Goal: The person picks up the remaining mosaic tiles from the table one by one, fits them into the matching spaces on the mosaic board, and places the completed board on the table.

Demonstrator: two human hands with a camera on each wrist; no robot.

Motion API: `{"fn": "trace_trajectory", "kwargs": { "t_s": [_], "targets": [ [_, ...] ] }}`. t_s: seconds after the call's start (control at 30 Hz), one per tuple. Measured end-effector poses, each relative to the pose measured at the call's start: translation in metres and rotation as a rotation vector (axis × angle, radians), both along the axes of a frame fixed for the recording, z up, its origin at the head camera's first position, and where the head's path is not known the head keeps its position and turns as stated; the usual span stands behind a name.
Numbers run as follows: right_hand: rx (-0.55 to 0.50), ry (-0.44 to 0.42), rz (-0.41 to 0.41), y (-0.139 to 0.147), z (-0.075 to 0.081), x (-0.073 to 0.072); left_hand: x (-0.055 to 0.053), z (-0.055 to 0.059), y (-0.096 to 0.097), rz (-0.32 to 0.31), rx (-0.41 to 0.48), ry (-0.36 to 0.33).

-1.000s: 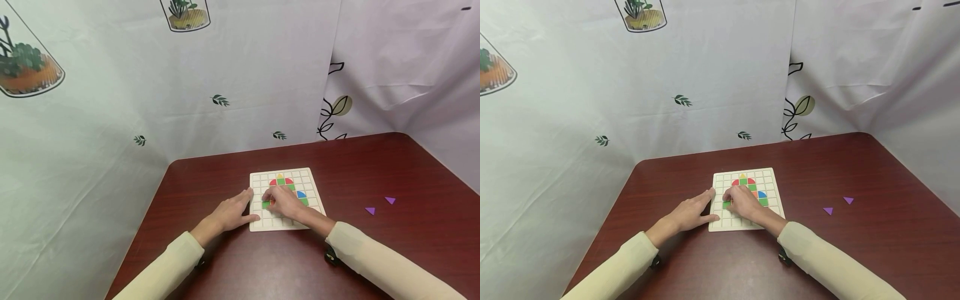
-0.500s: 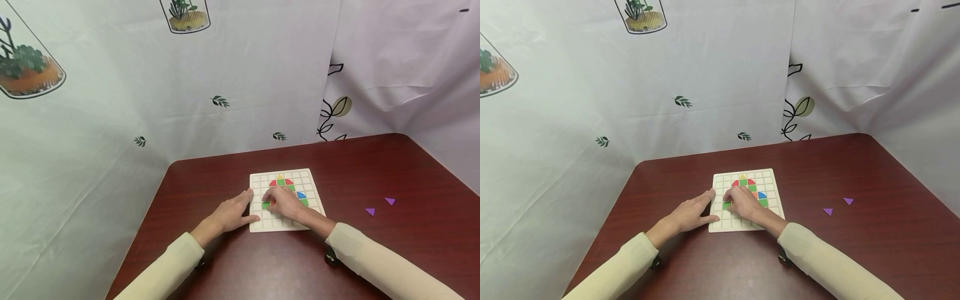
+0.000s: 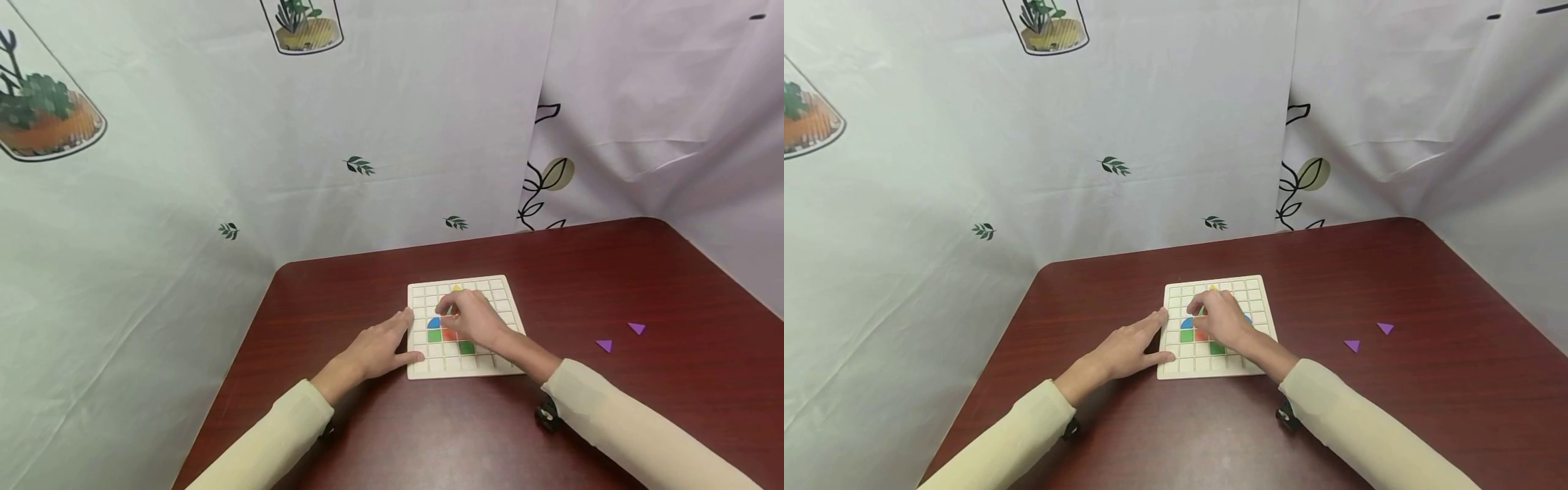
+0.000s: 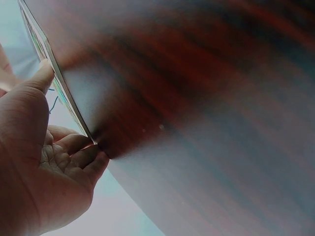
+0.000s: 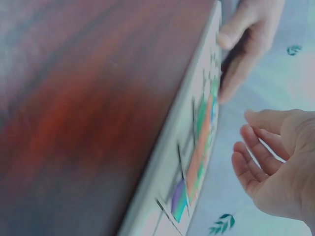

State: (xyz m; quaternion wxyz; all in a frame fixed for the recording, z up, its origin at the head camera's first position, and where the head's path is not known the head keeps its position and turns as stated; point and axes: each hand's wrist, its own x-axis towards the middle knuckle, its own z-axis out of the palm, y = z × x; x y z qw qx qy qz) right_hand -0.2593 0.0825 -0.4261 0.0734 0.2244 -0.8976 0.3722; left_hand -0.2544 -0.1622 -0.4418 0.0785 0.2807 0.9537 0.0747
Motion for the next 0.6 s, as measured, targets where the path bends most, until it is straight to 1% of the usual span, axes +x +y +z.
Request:
{"fn": "trace_trajectory", "kwargs": {
  "t_s": [0.2, 0.33, 0.43, 0.6],
  "targets": [
    [-0.084, 0.031, -0.096, 0.015, 0.018, 0.0, 0.001, 0.001, 0.0, 0.003, 0.01, -0.008],
    [-0.137, 0.06, -0.152, 0.029, 0.026, 0.0, 0.002, 0.002, 0.001, 0.014, 0.011, -0.016],
    [-0.155, 0.072, -0.19, 0.04, 0.031, 0.001, 0.002, 0.001, 0.002, 0.015, 0.001, -0.009],
    [-0.184, 0.034, -0.239, 0.061, 0.038, 0.003, 0.002, 0.001, 0.003, 0.009, -0.024, 0.009]
  ]
}}
